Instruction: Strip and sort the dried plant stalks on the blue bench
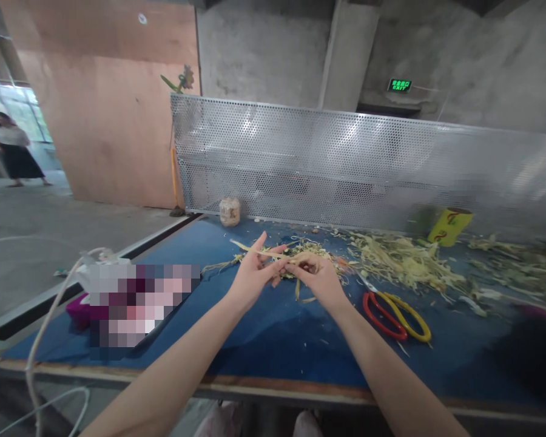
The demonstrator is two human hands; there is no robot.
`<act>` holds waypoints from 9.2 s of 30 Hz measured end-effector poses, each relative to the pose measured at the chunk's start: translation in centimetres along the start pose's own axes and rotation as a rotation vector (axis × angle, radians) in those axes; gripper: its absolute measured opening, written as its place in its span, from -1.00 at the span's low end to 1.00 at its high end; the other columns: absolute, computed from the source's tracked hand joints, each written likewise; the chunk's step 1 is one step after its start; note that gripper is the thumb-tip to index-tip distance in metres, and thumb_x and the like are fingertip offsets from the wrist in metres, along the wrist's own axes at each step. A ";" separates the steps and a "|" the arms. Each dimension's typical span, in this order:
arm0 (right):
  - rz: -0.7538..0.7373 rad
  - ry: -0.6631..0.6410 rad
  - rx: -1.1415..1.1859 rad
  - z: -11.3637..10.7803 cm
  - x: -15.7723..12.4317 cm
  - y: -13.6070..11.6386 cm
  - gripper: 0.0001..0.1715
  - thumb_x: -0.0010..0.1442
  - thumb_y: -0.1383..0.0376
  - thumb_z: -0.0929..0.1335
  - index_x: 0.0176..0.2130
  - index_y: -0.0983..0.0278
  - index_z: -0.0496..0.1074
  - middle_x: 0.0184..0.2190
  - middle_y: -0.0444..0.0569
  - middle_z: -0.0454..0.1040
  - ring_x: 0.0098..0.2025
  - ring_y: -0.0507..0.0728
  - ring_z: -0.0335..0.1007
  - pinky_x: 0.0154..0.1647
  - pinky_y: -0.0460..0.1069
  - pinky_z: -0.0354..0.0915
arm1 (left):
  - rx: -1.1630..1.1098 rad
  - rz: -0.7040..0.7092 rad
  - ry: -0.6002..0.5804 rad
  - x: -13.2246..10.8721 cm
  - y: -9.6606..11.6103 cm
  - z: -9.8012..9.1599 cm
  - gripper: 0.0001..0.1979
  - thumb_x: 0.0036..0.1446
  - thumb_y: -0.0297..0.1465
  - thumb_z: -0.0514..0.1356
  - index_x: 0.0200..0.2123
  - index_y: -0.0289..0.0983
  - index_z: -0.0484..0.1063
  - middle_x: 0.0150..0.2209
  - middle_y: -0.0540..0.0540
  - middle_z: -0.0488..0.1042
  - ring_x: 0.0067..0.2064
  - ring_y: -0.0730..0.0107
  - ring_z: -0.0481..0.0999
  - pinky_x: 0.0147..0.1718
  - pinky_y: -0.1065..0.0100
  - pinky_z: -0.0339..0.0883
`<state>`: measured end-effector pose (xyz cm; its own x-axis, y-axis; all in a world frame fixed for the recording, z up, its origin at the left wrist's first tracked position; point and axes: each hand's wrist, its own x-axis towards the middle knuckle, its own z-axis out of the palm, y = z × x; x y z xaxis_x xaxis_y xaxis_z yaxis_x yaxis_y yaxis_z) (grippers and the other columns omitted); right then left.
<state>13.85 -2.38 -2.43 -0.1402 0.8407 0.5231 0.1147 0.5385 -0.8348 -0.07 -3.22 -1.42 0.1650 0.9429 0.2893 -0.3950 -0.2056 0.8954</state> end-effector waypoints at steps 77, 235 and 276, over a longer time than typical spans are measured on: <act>0.127 -0.013 0.092 0.2 0.1 -0.3 -0.71 -0.10 0.12 0.35 -0.44 0.31 0.36 -0.70 -0.22 0.20 -0.68 -0.07 0.09 -0.67 -0.14 0.08 | 0.381 0.221 0.139 -0.6 0.2 0.0 0.02 -0.11 -0.40 0.21 0.17 -0.24 -0.56 -0.48 0.00 0.42 -0.56 0.57 0.31 -0.62 0.53 0.17; 0.045 -0.083 0.140 -1.1 0.1 -1.1 -0.51 -0.05 0.38 0.34 -0.14 0.25 0.05 -0.61 -0.26 0.30 -0.59 -0.04 0.25 -0.53 -0.11 0.21 | 0.412 0.194 0.002 -0.4 0.0 -0.4 0.07 -0.11 -0.45 0.22 0.13 -0.12 -0.67 -0.42 -0.06 0.43 -0.58 0.50 0.35 -0.70 0.47 0.23; 0.233 -0.253 -0.043 -1.3 0.0 -0.8 -0.69 0.06 0.13 0.26 -0.20 0.24 0.23 -0.55 -0.15 0.32 -0.60 -0.04 0.21 -0.67 -0.16 0.14 | 0.452 0.078 -0.046 -0.6 -0.2 -0.4 0.04 -0.13 -0.39 0.23 0.17 -0.18 -0.56 -0.40 -0.07 0.44 -0.59 0.55 0.32 -0.70 0.50 0.19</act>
<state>15.06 -2.75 -1.52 -0.3440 0.9036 0.2553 0.2127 0.3398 -0.9161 -0.46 -3.61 -1.94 0.1948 0.9093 0.3677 0.0244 -0.3792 0.9250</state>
